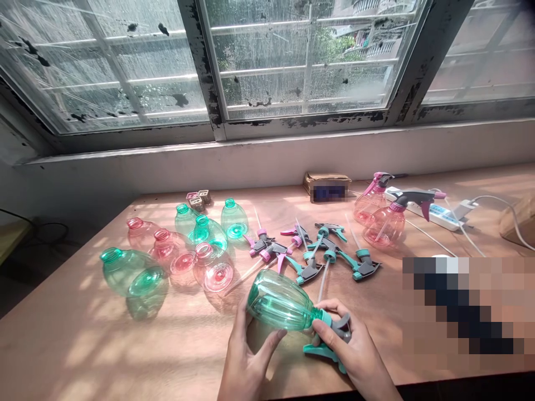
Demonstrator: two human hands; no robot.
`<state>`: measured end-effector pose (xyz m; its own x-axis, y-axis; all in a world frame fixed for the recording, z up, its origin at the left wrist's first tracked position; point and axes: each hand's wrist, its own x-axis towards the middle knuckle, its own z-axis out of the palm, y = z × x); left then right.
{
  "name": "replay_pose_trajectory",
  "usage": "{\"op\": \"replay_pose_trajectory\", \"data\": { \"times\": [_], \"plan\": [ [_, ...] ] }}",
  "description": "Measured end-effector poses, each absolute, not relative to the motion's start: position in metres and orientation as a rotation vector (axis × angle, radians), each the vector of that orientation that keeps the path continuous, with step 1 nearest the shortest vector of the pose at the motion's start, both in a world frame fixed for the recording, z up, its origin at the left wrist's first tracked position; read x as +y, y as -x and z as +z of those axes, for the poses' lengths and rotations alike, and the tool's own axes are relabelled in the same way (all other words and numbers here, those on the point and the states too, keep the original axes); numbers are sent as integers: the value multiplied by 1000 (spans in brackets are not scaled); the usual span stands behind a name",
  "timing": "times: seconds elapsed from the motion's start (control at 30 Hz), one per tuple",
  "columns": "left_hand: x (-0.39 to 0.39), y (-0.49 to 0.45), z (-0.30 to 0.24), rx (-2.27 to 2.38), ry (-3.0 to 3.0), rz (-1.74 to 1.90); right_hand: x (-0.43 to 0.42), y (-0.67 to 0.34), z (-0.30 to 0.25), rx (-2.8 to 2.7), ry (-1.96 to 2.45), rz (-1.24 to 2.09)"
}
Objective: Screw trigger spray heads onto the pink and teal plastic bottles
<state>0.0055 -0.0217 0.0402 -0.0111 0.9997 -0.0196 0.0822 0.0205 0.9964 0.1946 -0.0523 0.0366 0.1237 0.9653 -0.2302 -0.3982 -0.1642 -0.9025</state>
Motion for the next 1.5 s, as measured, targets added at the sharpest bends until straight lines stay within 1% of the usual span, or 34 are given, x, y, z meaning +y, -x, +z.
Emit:
{"op": "replay_pose_trajectory", "data": {
  "times": [0.53, 0.7, 0.87, 0.97, 1.1, 1.33, 1.5],
  "plan": [
    [-23, -6, 43, 1268, -1199, 1227, -52, -197, 33, -803, 1205, 1297],
    [-25, -5, 46, 1262, -1173, 1161, -53, -196, 33, -773, 1182, 1337],
    [-22, -4, 42, 1268, -1080, 1197, -52, -197, 37, -743, 1173, 1359],
    [-19, -3, 39, 1264, -1130, 1209, -52, -197, 39, -718, 1166, 1374],
    [-18, -3, 39, 1265, -1231, 1213, -52, -197, 39, -760, 1156, 1334],
    [-23, -3, 45, 1263, -1188, 1152, -52, -198, 33, -837, 1208, 1293],
    [-23, -1, 41, 1257, -1170, 1226, -53, -195, 38, -773, 1164, 1348]
  ]
}}
